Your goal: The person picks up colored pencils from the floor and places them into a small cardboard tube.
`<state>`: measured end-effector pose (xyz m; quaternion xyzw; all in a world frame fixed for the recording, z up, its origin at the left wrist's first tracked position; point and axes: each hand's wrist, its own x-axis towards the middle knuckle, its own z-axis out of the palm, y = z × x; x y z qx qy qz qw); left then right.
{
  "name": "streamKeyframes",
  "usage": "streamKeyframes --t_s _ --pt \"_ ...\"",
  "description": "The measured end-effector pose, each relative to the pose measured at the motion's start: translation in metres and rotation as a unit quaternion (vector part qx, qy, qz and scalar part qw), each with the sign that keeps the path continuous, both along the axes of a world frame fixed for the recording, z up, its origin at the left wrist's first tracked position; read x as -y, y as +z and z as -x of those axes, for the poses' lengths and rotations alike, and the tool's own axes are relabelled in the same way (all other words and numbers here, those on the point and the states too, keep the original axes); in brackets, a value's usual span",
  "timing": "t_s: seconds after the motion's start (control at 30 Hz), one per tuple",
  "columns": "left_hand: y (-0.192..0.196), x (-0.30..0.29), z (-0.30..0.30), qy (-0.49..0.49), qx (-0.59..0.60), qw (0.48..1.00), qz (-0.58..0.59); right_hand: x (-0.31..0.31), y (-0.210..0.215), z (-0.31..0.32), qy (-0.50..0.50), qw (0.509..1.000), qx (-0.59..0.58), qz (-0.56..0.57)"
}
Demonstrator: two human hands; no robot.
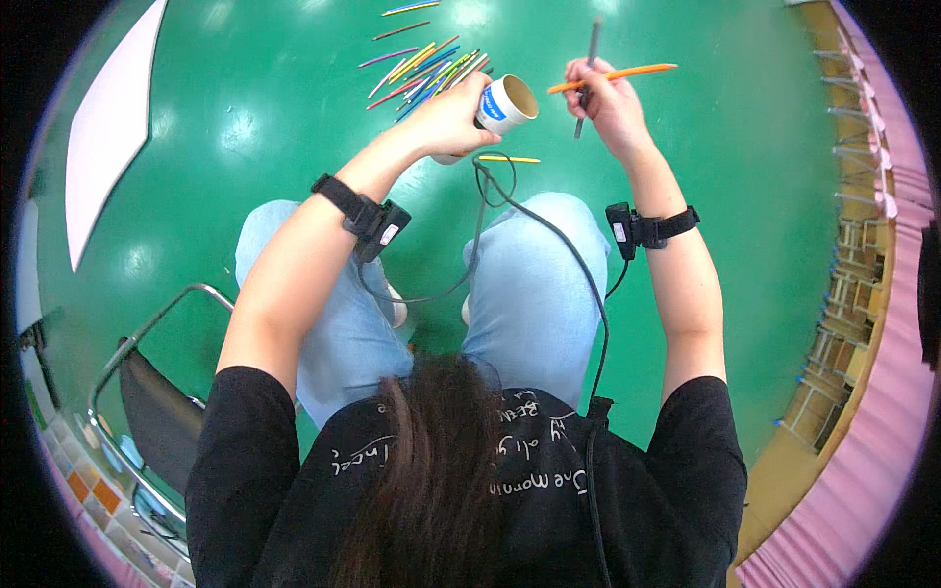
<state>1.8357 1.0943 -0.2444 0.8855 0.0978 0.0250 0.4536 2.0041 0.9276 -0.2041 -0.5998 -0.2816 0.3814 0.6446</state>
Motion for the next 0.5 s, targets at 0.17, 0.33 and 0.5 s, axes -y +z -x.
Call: streamKeyframes --t_s 0.17,0.33,0.5 --pt "0.018 -0.007 0.017 -0.011 0.051 0.998 -0.044 -0.010 0.013 0.032 0.095 0.978 0.107 0.155" --pt "0.028 -0.013 0.029 -0.009 0.084 0.995 -0.062 -0.023 0.049 0.048 0.120 0.928 0.288 0.204" --pt "0.041 -0.019 0.039 0.018 0.132 0.989 -0.059 -0.046 0.085 0.048 0.178 0.895 0.329 0.244"
